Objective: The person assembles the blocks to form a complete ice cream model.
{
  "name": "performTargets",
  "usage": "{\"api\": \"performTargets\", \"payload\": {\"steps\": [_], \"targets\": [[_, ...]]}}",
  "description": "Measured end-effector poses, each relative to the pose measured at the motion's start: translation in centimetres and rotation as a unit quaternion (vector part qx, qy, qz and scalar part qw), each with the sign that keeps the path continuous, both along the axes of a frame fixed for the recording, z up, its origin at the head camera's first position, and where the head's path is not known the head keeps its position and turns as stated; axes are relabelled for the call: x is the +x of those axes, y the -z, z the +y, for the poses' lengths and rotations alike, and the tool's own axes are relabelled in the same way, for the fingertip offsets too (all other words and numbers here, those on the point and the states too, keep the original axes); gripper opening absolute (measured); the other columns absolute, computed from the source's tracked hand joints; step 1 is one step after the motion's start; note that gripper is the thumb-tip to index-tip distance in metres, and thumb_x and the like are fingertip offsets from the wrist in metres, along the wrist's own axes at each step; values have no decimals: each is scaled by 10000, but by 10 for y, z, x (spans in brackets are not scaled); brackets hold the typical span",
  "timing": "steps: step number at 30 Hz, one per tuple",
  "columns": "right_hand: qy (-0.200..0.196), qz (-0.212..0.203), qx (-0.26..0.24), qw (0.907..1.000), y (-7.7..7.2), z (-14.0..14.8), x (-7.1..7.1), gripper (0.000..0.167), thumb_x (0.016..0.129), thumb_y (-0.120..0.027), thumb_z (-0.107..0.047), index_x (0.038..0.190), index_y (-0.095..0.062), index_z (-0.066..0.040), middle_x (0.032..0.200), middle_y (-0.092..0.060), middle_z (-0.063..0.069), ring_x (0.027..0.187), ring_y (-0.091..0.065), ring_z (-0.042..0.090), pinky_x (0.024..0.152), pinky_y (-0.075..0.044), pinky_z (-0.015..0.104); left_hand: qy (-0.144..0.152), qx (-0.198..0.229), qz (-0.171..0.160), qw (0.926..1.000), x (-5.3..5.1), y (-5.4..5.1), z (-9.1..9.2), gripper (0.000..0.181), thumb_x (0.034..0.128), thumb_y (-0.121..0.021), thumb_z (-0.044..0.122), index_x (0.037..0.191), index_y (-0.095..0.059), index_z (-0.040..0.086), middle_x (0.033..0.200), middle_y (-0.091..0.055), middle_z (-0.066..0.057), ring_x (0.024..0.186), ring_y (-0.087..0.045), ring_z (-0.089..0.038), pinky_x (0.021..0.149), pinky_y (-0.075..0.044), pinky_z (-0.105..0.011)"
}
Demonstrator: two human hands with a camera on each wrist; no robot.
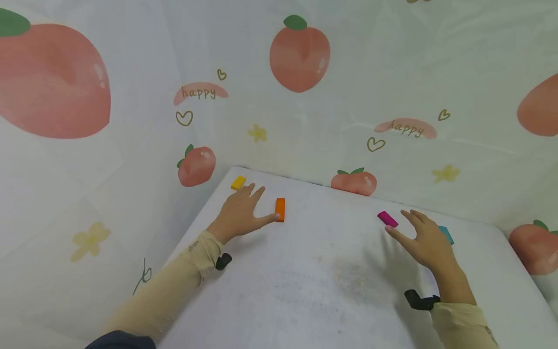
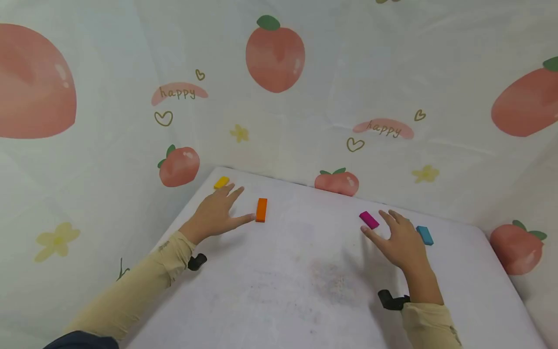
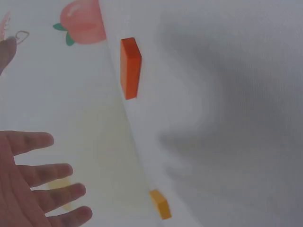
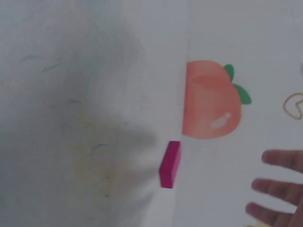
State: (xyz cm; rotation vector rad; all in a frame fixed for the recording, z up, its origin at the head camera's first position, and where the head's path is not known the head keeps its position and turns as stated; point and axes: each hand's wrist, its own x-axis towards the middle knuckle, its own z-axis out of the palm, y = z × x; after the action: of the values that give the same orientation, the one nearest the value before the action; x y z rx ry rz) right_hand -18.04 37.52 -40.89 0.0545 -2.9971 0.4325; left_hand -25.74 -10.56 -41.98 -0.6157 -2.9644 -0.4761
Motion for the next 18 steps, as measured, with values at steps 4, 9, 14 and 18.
{"api": "performTargets", "payload": {"steps": [4,9,14,18], "targets": [[103,110,-472,9988,12,7,-7,768,1056,-542,-586,1540,-491,9,1545,-445,361,1394,-413,591,1049,-398,801,157,367,-16,9992,-7,6,10,882,980,-589,687,1572,-498,40,1579,-509,-254,1423,-536,-452,1088,-529,-601],[-15,553,-806,9952,24,11,-17,588,1039,-674,-378,1430,-591,53,1402,-563,348,1249,-562,530,975,-514,713,296,824,-340,9956,-15,17,23,776,988,-687,552,1499,-560,-18,1469,-582,-232,1301,-609,-405,1074,-554,-534],[69,701,-949,9930,30,12,-31,426,1021,-690,-210,1333,-651,77,1296,-617,347,1140,-639,519,948,-548,674,330,995,-593,9927,-26,26,37,696,978,-747,440,1450,-589,-47,1359,-622,-235,1181,-636,-347,1088,-542,-484],[244,520,-1021,9931,34,15,-43,381,1022,-651,-155,1300,-654,105,1265,-614,369,1138,-634,539,980,-521,684,295,818,-687,9938,-36,34,48,645,975,-755,407,1384,-622,-74,1201,-648,-206,1007,-626,-289,954,-575,-421]]}}
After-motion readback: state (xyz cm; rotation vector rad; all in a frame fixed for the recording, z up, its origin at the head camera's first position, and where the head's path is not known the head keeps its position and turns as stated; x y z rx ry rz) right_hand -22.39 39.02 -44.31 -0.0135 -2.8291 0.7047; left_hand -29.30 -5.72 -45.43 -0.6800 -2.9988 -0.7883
